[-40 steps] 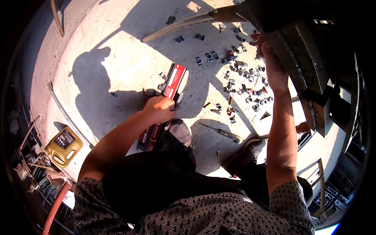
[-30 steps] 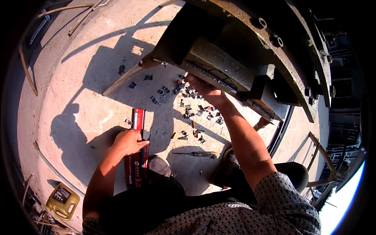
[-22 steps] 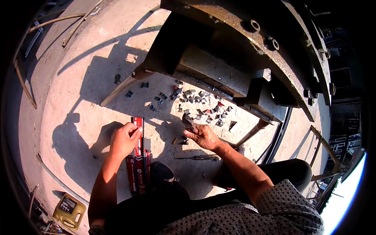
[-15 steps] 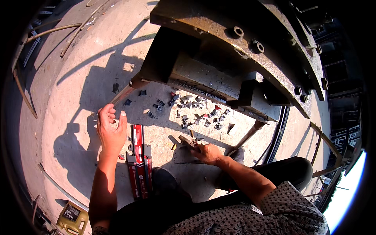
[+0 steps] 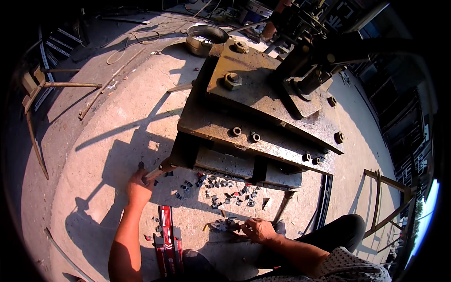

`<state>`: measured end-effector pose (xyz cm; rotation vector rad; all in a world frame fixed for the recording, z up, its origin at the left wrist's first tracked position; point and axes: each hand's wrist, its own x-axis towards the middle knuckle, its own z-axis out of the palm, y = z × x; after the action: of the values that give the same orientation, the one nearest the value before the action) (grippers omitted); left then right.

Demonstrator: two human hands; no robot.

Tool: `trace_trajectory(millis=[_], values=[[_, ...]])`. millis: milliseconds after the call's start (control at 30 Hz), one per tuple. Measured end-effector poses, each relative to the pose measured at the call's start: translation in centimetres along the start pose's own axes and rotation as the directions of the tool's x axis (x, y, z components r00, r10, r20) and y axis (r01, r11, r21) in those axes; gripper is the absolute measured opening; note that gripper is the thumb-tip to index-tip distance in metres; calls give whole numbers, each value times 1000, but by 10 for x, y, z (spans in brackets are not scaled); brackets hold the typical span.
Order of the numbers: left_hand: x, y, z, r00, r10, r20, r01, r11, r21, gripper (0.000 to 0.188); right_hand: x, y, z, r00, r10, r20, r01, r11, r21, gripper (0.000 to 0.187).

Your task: The person sits on the floor and uses a manual metal cutter to cut several metal rods into smaller pieces. They repeatedly place a rod into the cutter, squeeze the handles to cut, and remove the cut piece, accumulating a pile of small metal segments.

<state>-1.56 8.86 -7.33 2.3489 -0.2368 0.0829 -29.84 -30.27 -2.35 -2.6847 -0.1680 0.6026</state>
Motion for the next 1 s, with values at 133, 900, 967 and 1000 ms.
trace_trajectory(millis=[133, 900, 967, 1000], values=[[-6, -8, 3, 996, -90, -6, 90, 995, -43, 22, -13, -10, -10, 921, 390, -3, -384, 906, 177, 43], [-4, -4, -1, 990, -125, -57, 129, 989, 69, 20, -36, 51, -30, 622, 755, -206, -705, 655, 273, 58], [-3, -5, 3, 991, -111, -69, 117, 990, 82, 21, -34, 64, -22, 644, 730, -230, -629, 676, 385, 50], [-7, -7, -2, 990, -110, -86, 118, 988, 97, 22, -28, 68, -19, 635, 745, -205, -610, 647, 457, 47]])
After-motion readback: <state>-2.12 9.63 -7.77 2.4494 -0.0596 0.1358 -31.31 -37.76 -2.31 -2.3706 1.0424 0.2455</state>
